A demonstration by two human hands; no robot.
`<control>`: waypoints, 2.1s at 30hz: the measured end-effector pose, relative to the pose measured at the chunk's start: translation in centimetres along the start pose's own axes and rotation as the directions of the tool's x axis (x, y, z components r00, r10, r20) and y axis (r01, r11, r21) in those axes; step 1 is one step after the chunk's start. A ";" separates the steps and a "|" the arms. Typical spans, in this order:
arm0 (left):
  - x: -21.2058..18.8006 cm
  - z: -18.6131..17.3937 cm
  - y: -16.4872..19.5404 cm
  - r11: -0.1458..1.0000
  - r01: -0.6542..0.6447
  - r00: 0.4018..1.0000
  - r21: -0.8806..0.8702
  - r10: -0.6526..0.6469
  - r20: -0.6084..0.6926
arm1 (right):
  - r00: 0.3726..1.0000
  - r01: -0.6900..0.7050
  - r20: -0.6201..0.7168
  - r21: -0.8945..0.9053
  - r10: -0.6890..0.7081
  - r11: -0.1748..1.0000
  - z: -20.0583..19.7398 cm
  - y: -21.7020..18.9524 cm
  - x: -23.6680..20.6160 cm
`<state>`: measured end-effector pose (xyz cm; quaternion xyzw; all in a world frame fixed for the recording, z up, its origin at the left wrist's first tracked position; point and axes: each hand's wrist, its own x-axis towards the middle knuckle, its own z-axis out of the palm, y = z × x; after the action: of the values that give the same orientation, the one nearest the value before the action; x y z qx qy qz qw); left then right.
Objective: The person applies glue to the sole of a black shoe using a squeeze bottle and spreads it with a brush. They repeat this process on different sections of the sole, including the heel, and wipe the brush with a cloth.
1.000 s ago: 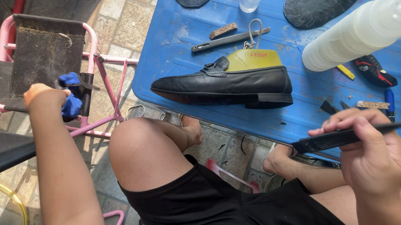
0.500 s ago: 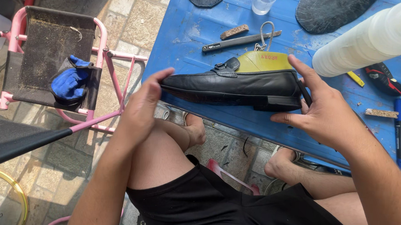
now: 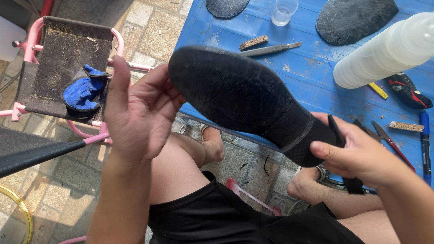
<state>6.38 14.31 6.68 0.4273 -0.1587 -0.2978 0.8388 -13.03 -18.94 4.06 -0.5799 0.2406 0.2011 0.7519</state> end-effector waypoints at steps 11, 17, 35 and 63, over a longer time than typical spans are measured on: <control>1.4 3.6 -13.1 0.904 -0.174 0.966 0.391 0.081 0.245 | 0.987 0.163 -0.043 0.301 -0.158 0.939 3.1 3.1 -0.7; 3.3 6.8 -12.1 0.901 -0.226 0.969 0.371 0.168 0.184 | 0.990 0.143 -0.045 0.249 -0.136 0.958 4.3 2.7 0.1; 8.2 6.6 -10.4 0.982 -0.016 0.996 0.187 -0.001 0.090 | 0.908 0.252 -0.237 0.968 -0.346 -0.003 -1.6 -1.0 5.3; 6.8 10.3 -11.2 0.998 0.003 0.995 -0.058 -0.009 -0.099 | 0.462 0.836 -0.356 -0.131 -0.812 0.533 -2.8 -1.6 -2.5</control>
<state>2.16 -1.58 3.69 0.4175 -0.1069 -0.2833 0.8568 -14.46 -22.09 6.18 -0.6265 0.0757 -0.3087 0.7117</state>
